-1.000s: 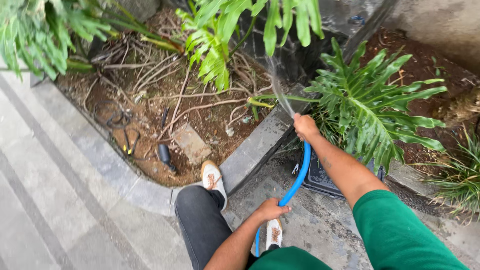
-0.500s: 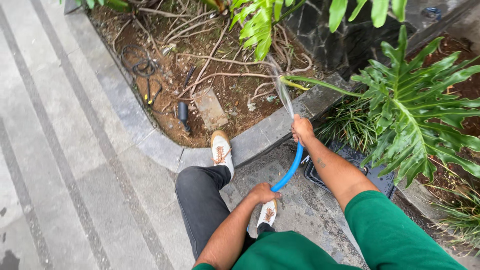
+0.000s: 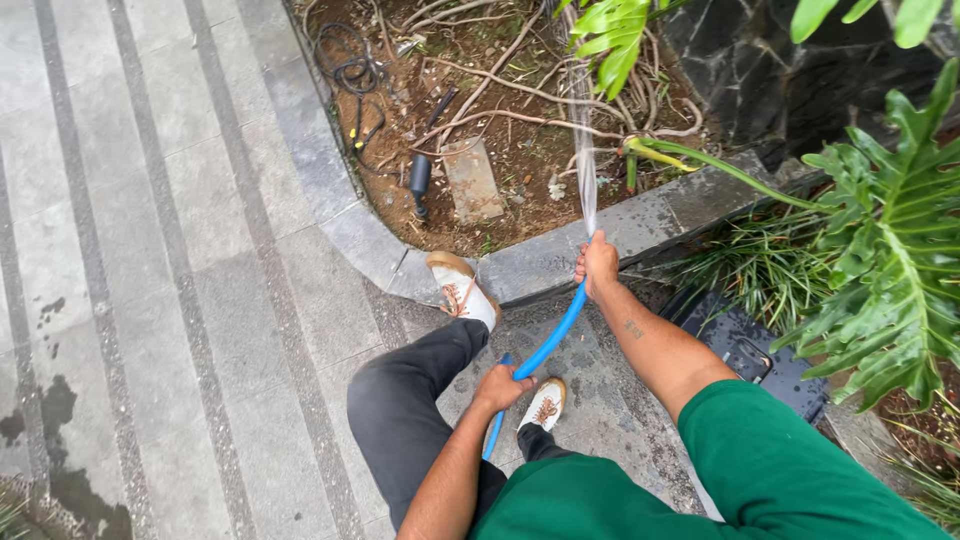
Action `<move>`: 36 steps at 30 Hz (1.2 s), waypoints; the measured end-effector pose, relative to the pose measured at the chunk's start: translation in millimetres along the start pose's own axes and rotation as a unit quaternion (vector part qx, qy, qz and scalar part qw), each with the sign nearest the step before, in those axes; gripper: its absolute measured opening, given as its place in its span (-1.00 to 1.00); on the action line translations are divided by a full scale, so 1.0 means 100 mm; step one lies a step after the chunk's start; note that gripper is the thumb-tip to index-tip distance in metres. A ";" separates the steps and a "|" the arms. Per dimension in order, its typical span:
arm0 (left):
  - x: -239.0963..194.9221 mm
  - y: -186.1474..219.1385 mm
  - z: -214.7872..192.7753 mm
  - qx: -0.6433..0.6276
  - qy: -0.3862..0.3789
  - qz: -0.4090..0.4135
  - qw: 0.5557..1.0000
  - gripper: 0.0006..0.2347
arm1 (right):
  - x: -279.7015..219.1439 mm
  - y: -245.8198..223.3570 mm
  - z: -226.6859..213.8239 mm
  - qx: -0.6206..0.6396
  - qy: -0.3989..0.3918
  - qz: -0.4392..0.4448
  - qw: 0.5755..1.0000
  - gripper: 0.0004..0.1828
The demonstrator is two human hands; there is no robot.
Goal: The person uses a blue garden hose to water plants in an outdoor planter. They direct the water stream onto the leaves and soil of several plants, including a large-leafed plant and grass-like foliage, while standing on a tiled patio.
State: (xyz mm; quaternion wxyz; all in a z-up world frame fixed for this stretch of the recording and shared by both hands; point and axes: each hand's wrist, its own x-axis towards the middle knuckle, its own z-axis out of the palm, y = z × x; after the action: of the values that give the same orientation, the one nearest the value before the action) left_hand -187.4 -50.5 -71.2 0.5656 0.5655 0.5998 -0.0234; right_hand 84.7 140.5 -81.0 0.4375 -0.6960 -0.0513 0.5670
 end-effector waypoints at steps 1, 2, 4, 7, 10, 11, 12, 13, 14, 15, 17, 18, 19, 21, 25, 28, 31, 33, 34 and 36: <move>-0.10 -0.07 0.02 -0.019 0.025 0.005 0.999 -0.62 | -0.03 0.07 0.07 0.001 -0.004 0.000 1.000 -0.50; -0.17 -0.14 0.04 -0.037 0.051 0.009 0.998 -0.62 | -0.05 0.13 0.16 0.010 -0.007 -0.005 1.000 -0.50; -0.28 -0.32 0.11 -0.048 0.062 0.002 0.997 -0.65 | -0.12 0.29 0.26 0.028 -0.010 -0.009 1.000 -0.49; -0.33 -0.56 0.18 -0.051 0.073 0.011 0.996 -0.66 | -0.26 0.47 0.37 0.028 -0.024 0.006 0.999 -0.50; -0.36 -0.75 0.25 -0.062 0.052 0.016 0.997 -0.67 | -0.49 0.57 0.36 0.009 -0.021 -0.016 1.000 -0.47; -0.39 -0.80 0.26 -0.065 0.040 0.016 0.997 -0.67 | -0.57 0.58 0.37 0.006 -0.022 -0.021 1.000 -0.49; -0.39 -0.83 0.27 -0.075 0.038 0.015 0.996 -0.68 | -0.64 0.59 0.38 0.003 -0.023 -0.027 0.999 -0.51; -0.41 -0.87 0.30 -0.084 0.033 0.011 0.996 -0.68 | -0.71 0.65 0.37 0.001 -0.022 -0.029 0.999 -0.53; -0.44 -0.91 0.33 -0.092 0.028 0.008 0.995 -0.67 | -0.79 0.74 0.36 -0.003 -0.025 -0.035 0.999 -0.52; -0.47 -0.95 0.31 -0.087 0.008 0.009 0.996 -0.67 | -0.86 0.80 0.38 -0.003 -0.026 -0.043 0.999 -0.50; -0.53 -1.08 0.24 -0.076 -0.032 0.008 0.997 -0.66 | -0.97 0.92 0.44 0.000 -0.021 -0.050 0.999 -0.48; -0.55 -1.16 0.18 -0.083 -0.046 0.015 0.995 -0.67 | -1.02 1.00 0.46 0.004 -0.016 -0.047 0.999 -0.48; -0.60 -1.25 0.13 -0.092 -0.060 0.021 0.994 -0.69 | -1.08 1.11 0.50 0.004 -0.011 -0.043 0.999 -0.48; -0.66 -1.44 -0.05 -0.093 -0.084 0.023 0.992 -0.70 | -1.21 1.29 0.64 0.004 -0.002 -0.046 0.999 -0.49; -0.79 -1.91 -0.50 -0.051 -0.092 0.015 0.994 -0.69 | -1.41 1.60 1.04 0.017 0.014 -0.058 0.998 -0.55; -0.86 -2.28 -0.84 -0.056 -0.062 0.036 0.996 -0.69 | -1.54 1.82 1.38 0.024 0.030 -0.057 0.998 -0.54; -0.97 -2.63 -1.05 -0.052 -0.060 0.017 0.997 -0.65 | -1.70 2.06 1.65 0.028 0.018 -0.056 0.998 -0.55; -1.01 -2.83 -1.16 -0.035 -0.070 0.000 0.997 -0.65 | -1.80 2.22 1.81 0.031 0.003 -0.063 0.998 -0.56; -1.03 -2.92 -1.20 -0.025 -0.076 -0.004 0.997 -0.67 | -1.86 2.30 1.88 0.033 -0.005 -0.066 0.997 -0.56; -1.08 -3.08 -1.29 -0.018 -0.086 -0.004 0.996 -0.68 | -1.95 2.41 2.01 0.026 -0.008 -0.060 0.998 -0.58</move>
State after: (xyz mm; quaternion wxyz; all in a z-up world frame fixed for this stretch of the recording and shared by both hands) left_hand -519.3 -145.7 -137.0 0.6249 0.5487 0.5518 -0.0634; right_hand -253.7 -7.0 -90.9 0.4881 -0.6757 -0.0818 0.5464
